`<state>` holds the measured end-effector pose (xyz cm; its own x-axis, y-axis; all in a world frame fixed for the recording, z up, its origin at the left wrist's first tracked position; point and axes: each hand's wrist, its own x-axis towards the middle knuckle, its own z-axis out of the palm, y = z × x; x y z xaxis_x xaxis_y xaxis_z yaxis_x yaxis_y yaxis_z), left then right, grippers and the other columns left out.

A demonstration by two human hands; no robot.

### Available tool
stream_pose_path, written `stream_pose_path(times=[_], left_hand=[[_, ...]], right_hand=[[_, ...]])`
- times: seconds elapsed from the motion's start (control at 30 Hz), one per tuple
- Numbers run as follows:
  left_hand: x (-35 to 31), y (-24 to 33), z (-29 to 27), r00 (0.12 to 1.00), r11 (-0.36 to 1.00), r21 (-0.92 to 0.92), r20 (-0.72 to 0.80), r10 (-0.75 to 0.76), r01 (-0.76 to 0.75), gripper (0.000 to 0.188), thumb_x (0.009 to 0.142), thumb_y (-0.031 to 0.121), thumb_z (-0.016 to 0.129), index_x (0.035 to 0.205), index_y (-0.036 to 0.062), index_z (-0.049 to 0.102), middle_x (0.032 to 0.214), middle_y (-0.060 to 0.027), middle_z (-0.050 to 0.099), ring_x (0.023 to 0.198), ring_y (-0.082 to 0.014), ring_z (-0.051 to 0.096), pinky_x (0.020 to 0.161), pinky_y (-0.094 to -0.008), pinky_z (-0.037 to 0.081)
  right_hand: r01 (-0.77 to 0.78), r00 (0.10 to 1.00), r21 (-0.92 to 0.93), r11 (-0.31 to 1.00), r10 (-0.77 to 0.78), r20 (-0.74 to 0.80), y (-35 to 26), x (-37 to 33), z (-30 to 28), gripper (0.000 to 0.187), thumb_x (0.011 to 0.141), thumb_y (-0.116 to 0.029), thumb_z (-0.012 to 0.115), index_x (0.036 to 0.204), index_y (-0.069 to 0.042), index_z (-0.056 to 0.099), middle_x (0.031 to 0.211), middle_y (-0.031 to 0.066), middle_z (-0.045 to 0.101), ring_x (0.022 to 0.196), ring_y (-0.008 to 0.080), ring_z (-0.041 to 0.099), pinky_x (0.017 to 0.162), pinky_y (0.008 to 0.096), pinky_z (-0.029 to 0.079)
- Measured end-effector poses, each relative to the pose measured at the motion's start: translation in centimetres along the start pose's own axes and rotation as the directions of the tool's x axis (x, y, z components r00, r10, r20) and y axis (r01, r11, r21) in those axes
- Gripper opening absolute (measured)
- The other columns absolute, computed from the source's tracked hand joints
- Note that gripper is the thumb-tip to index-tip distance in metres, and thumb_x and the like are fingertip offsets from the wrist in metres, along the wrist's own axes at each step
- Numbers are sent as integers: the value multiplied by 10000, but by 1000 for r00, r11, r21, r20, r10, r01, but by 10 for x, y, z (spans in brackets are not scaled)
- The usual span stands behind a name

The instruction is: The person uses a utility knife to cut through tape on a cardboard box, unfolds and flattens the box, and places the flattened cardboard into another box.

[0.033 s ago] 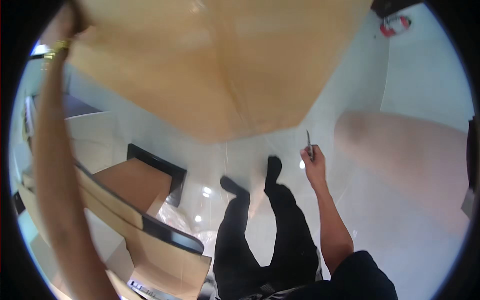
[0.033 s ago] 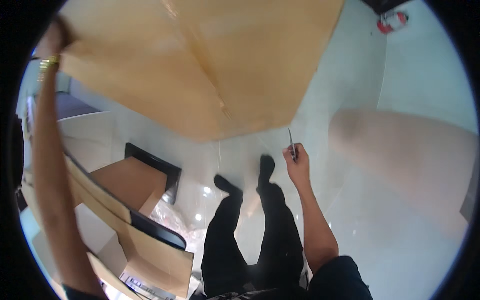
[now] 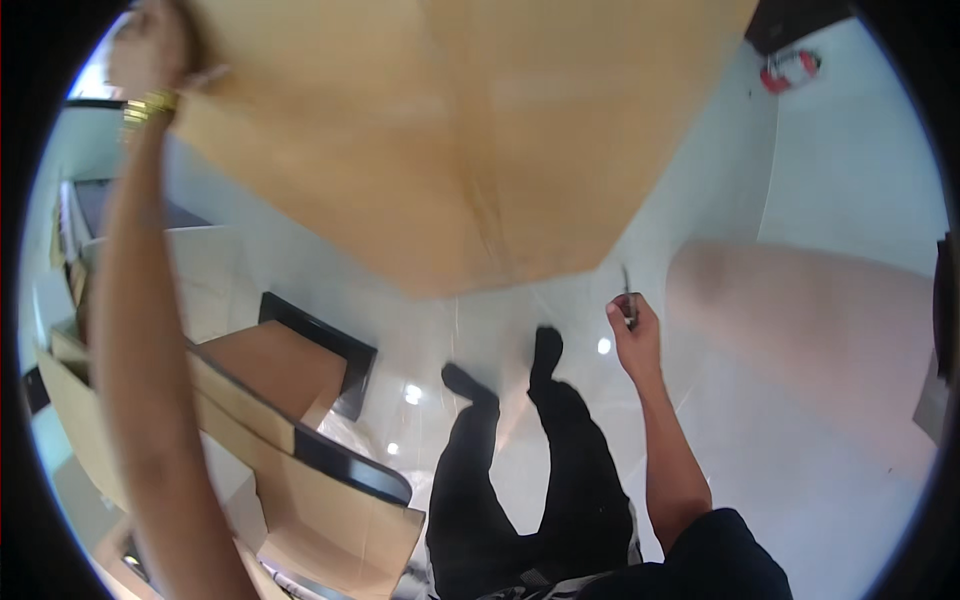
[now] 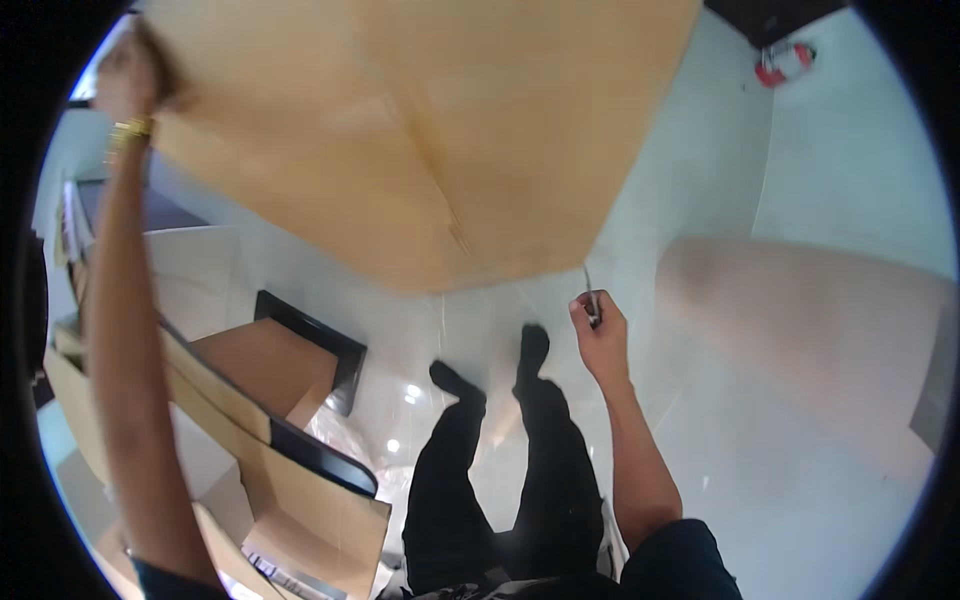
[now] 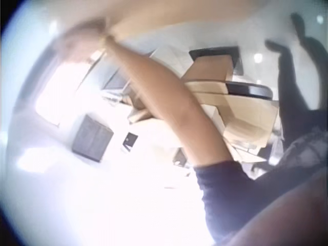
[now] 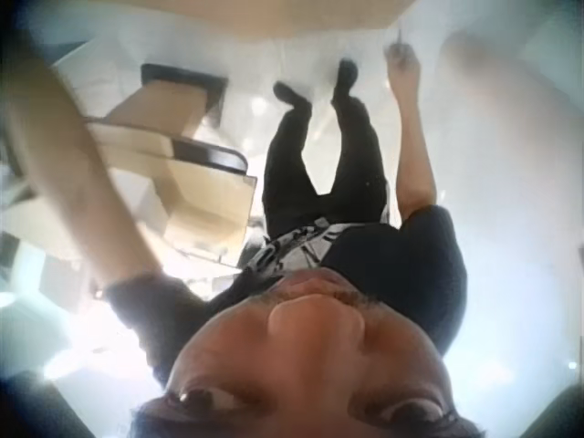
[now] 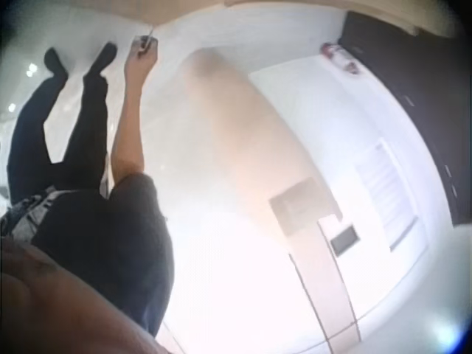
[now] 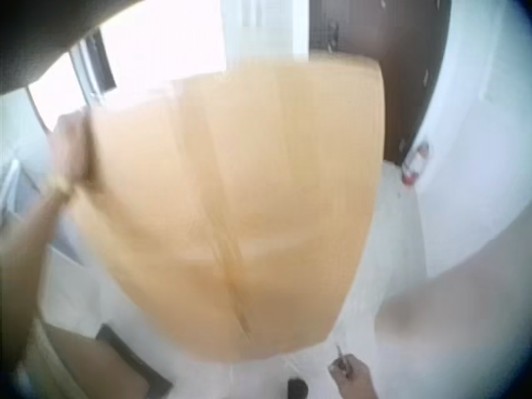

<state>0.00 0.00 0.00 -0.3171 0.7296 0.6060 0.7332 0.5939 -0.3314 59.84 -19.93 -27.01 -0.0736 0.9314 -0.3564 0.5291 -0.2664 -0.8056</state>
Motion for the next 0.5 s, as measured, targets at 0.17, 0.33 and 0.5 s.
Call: stream_pose_path(times=[0.17, 0.33, 0.5], left_hand=[[-59, 4, -80, 951, 863, -469, -306, 39, -186, 408, 947, 394, 686, 1221, 93, 669, 1076, -133, 670, 1031, -315, 613, 992, -492, 381], [-113, 38, -174, 969, 748, -619, -194, 150, -240, 509, 844, 371, 768, 1295, 177, 634, 1391, -94, 552, 1395, -345, 435, 1205, -676, 127], [-136, 55, -211, 985, 702, -692, -96, 142, -168, 593, 801, 364, 793, 1336, 201, 597, 1411, -66, 529, 1415, -358, 391, 1172, -753, 89]], right_hand=[[674, 683, -330, 661, -728, -63, -268, 30, -87, 167, 910, -30, 689, 1068, 12, 655, 962, 145, 614, 722, 278, 589, 638, 365, 484], [851, 433, -305, 427, -900, -51, -405, 50, -90, 395, 844, 2, 711, 1222, -102, 662, 1195, 98, 587, 837, 299, 682, 693, 391, 549], [833, 386, -474, 284, -913, 131, -417, 60, -68, 434, 815, -41, 754, 1230, -129, 659, 1226, 58, 575, 831, 267, 709, 662, 400, 578]])
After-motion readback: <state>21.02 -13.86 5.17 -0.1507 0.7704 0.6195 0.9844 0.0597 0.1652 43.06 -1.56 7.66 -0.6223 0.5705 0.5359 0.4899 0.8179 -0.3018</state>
